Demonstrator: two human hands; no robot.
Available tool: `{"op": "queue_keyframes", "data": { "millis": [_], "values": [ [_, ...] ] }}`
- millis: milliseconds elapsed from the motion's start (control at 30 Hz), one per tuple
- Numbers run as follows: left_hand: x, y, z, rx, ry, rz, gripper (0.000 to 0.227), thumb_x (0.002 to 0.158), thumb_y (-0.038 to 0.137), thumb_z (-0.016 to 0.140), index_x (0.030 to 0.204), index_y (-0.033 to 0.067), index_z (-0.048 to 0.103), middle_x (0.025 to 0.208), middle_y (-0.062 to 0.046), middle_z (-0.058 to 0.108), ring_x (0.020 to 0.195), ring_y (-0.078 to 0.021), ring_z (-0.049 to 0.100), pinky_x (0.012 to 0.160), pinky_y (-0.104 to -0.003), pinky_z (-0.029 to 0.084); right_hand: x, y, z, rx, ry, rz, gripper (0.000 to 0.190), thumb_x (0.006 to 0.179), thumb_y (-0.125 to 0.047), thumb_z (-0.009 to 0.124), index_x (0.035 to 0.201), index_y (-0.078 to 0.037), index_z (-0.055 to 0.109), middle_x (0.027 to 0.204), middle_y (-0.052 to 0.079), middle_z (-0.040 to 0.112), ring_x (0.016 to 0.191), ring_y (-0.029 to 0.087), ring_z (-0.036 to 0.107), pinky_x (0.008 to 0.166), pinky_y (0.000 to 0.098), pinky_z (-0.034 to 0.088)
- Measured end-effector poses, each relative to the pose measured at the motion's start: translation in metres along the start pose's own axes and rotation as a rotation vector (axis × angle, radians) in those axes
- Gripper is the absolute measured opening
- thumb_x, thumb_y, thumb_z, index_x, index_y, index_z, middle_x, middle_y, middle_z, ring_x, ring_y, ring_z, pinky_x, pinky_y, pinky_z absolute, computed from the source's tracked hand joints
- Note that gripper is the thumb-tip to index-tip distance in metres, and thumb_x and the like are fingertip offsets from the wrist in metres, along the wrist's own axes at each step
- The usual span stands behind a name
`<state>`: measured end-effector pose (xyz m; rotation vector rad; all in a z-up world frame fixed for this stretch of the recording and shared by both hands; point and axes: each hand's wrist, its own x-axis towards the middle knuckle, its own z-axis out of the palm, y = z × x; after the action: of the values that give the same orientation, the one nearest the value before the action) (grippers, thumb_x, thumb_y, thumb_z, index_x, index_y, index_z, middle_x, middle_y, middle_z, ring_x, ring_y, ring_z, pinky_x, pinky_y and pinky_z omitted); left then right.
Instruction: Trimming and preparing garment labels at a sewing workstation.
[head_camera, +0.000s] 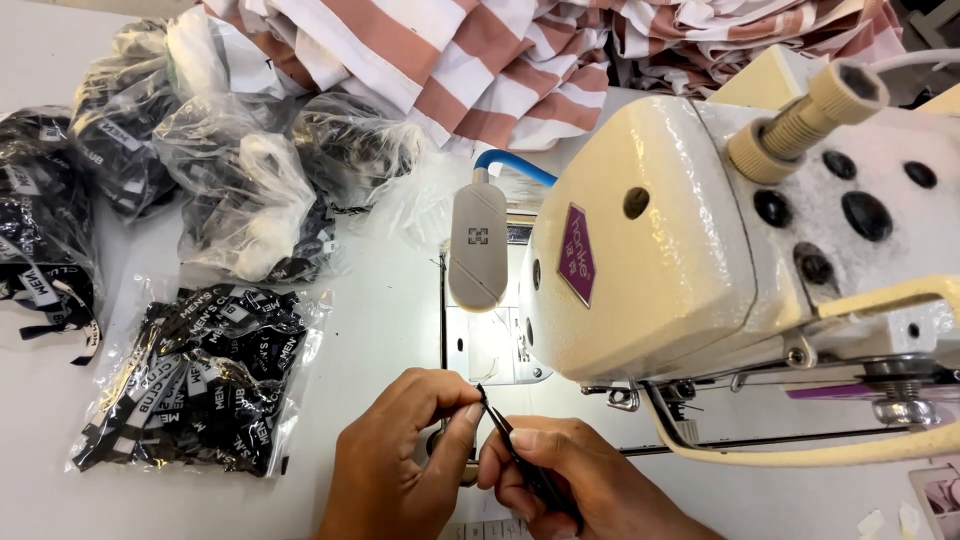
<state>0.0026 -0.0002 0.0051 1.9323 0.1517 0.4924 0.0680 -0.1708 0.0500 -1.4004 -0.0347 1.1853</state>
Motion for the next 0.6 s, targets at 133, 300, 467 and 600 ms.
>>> {"op": "queue_keyframes", "data": {
  "millis": [133,300,467,600],
  "values": [
    [-0.0006,-0.0012,0.0004,-0.001,-0.011,-0.012,0.01,0.089,0.019,0.064,0.091,0.0166,0.073,0.087,0.006,0.076,0.077,-0.0076,0.072,0.067,-0.023,0.056,-0.0003,-0.0001,0.001,0.003,0.002,-0.001,0.039,0.097,-0.029,0.046,0.089,0.004,0.065,0.06,0.011,0.042,0.042,0.014,0.029,0.041,0.0255,0.024],
    [0.0002,-0.0018,0.0013,-0.027,-0.018,-0.061,0.009,0.088,0.02,0.066,0.088,0.0175,0.074,0.085,0.007,0.077,0.074,-0.0057,0.071,0.066,-0.022,0.054,0.0001,0.0002,-0.0001,-0.013,0.016,-0.005,0.038,0.096,-0.028,0.046,0.089,0.004,0.065,0.059,0.011,0.041,0.043,0.014,0.029,0.041,0.0263,0.024],
    [0.0013,0.0004,0.0,-0.02,0.0,-0.049,0.009,0.088,0.018,0.065,0.087,0.0173,0.074,0.084,0.007,0.076,0.075,-0.0062,0.071,0.066,-0.022,0.055,0.0004,0.0004,-0.0001,-0.017,0.003,-0.009,0.04,0.096,-0.03,0.046,0.089,0.004,0.065,0.057,0.01,0.04,0.042,0.014,0.029,0.041,0.0263,0.024],
    [0.0001,-0.0006,0.0008,-0.027,-0.007,-0.05,0.009,0.088,0.019,0.064,0.088,0.0169,0.074,0.084,0.007,0.075,0.075,-0.0067,0.071,0.066,-0.022,0.055,0.0004,0.0012,-0.0004,-0.016,-0.001,-0.021,0.039,0.097,-0.028,0.046,0.089,0.004,0.065,0.057,0.01,0.04,0.042,0.014,0.029,0.041,0.0263,0.024]
  ]
}}
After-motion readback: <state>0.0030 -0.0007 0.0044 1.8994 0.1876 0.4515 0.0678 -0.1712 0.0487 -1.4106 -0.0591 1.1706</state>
